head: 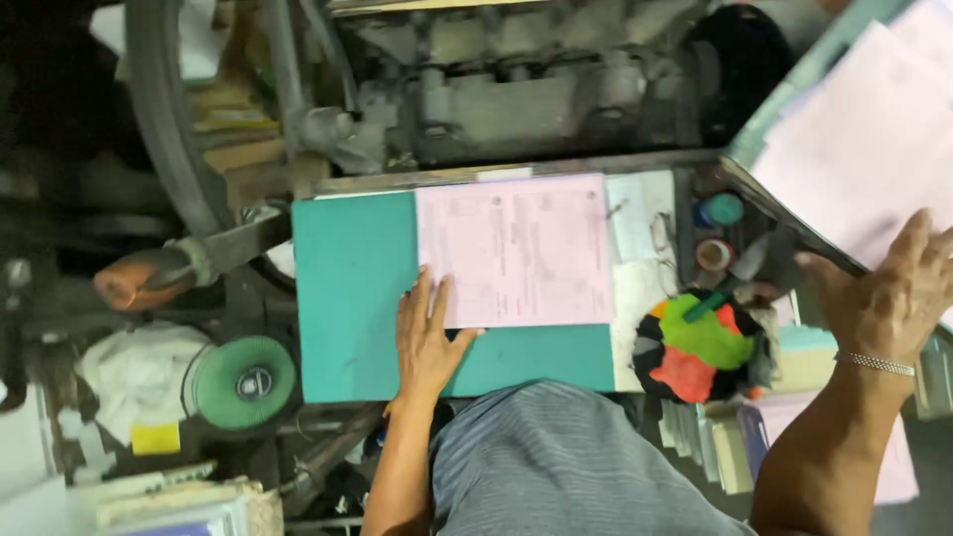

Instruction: Manually sort and stack printed pink forms from a printing machine.

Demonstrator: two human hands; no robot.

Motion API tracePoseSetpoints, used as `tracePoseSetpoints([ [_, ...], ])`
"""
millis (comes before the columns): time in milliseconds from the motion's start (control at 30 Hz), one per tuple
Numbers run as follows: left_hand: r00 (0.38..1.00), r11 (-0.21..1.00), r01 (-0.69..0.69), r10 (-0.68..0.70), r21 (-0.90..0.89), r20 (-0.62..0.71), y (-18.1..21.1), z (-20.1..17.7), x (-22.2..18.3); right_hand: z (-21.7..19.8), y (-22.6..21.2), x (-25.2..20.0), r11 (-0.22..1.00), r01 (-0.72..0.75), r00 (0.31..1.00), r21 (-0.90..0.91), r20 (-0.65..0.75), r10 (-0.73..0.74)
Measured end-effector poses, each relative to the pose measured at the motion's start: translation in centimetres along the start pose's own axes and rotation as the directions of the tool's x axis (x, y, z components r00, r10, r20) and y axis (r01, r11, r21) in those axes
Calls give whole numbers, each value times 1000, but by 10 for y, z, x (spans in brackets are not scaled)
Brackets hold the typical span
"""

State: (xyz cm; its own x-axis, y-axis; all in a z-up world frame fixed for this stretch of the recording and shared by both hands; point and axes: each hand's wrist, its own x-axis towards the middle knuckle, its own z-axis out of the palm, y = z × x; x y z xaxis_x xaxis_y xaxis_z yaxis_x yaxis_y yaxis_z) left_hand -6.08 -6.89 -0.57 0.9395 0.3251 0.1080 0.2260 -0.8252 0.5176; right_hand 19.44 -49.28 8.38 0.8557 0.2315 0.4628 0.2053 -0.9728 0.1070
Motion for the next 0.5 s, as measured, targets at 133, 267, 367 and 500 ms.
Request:
tracePoseSetpoints([
  [133, 999, 997, 40, -39, 59, -13, 8, 0, 7, 23, 73, -69, 999, -33, 996, 26, 78, 31],
  [267, 995, 995, 100, -100, 13, -15, 10, 1, 6, -58, 17, -30, 996, -27, 1000, 84, 1, 27],
  [367, 993, 993, 98, -101, 62, 57, 34, -30, 23, -43, 47, -48, 997, 37, 996, 66, 75, -42],
  [500, 997, 998, 57, -56, 27, -51, 19, -25, 50, 4, 96, -78, 999, 14, 976, 40, 215, -22],
])
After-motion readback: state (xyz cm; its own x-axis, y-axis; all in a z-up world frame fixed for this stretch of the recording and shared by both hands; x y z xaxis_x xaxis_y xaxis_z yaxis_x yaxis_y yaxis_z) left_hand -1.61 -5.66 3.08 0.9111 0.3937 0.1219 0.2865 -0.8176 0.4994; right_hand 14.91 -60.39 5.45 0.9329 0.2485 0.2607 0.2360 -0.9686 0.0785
